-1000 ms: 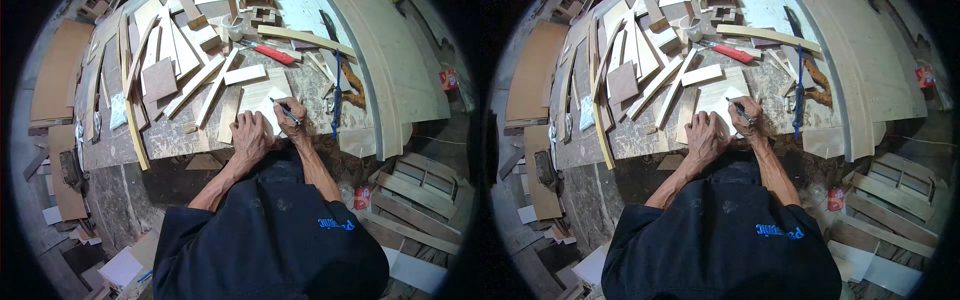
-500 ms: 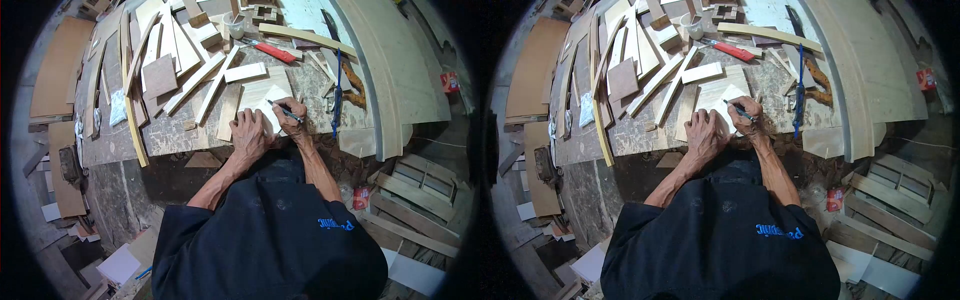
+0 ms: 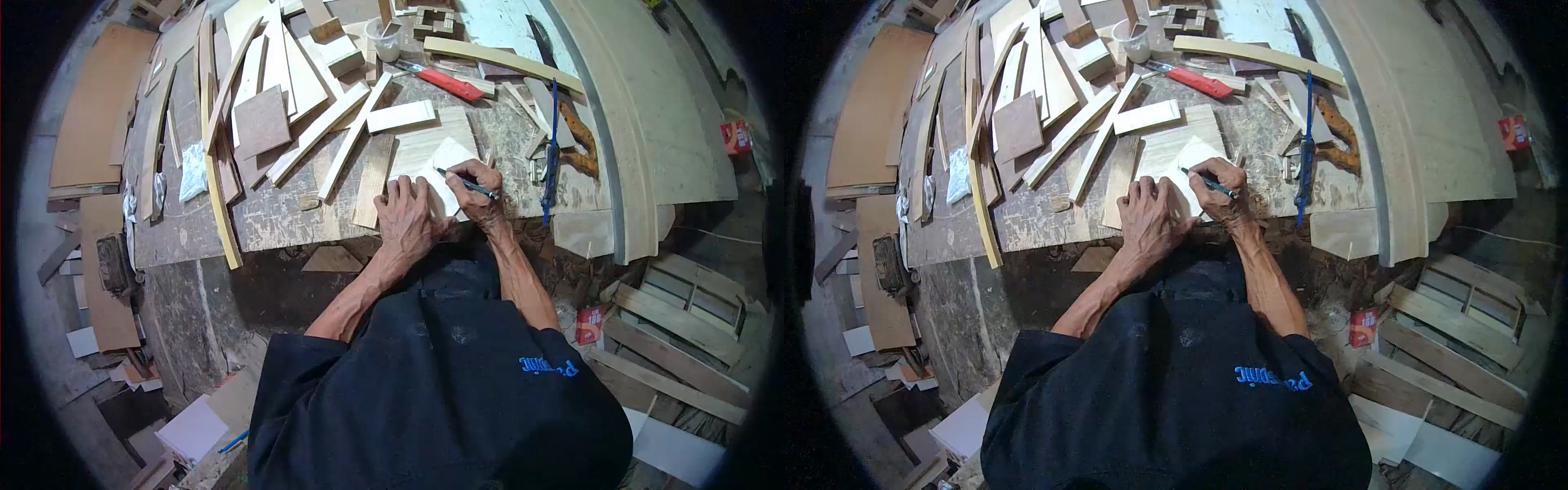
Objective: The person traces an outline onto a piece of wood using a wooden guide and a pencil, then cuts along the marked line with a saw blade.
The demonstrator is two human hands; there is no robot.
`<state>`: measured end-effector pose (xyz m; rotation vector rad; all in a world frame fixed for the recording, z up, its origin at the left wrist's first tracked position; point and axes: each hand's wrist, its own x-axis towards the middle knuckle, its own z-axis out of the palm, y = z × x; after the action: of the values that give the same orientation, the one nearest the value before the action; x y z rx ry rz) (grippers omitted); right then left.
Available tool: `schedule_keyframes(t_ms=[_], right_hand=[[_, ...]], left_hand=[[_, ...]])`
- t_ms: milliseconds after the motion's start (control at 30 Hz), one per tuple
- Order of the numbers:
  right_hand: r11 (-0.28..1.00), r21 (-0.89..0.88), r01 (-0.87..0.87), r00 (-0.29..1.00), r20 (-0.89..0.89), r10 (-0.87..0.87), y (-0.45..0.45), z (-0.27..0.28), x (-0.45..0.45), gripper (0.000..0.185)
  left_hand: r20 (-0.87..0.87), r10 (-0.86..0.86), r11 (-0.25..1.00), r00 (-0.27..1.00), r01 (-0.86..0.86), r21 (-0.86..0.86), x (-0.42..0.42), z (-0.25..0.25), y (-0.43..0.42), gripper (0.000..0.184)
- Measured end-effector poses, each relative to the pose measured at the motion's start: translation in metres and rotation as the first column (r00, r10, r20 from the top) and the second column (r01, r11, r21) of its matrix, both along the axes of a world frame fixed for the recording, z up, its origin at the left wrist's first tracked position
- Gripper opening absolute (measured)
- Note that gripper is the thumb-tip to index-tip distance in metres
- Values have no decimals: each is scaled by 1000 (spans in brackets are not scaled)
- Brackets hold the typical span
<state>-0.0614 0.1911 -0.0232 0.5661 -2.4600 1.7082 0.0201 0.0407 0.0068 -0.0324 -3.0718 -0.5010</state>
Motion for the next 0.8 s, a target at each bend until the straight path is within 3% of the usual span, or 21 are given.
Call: schedule_keyframes(t_ms=[400,800], right_hand=[[997,-61,-46,999,26,48,3,-6,0,9],[999,-13,34,997,-67,-35,-5,1,1,9]], left_hand=[[-5,-8,1000,1000,8,16,0,2,0,79],[8,-10,1000,1000,10,5,0,3,0,79]])
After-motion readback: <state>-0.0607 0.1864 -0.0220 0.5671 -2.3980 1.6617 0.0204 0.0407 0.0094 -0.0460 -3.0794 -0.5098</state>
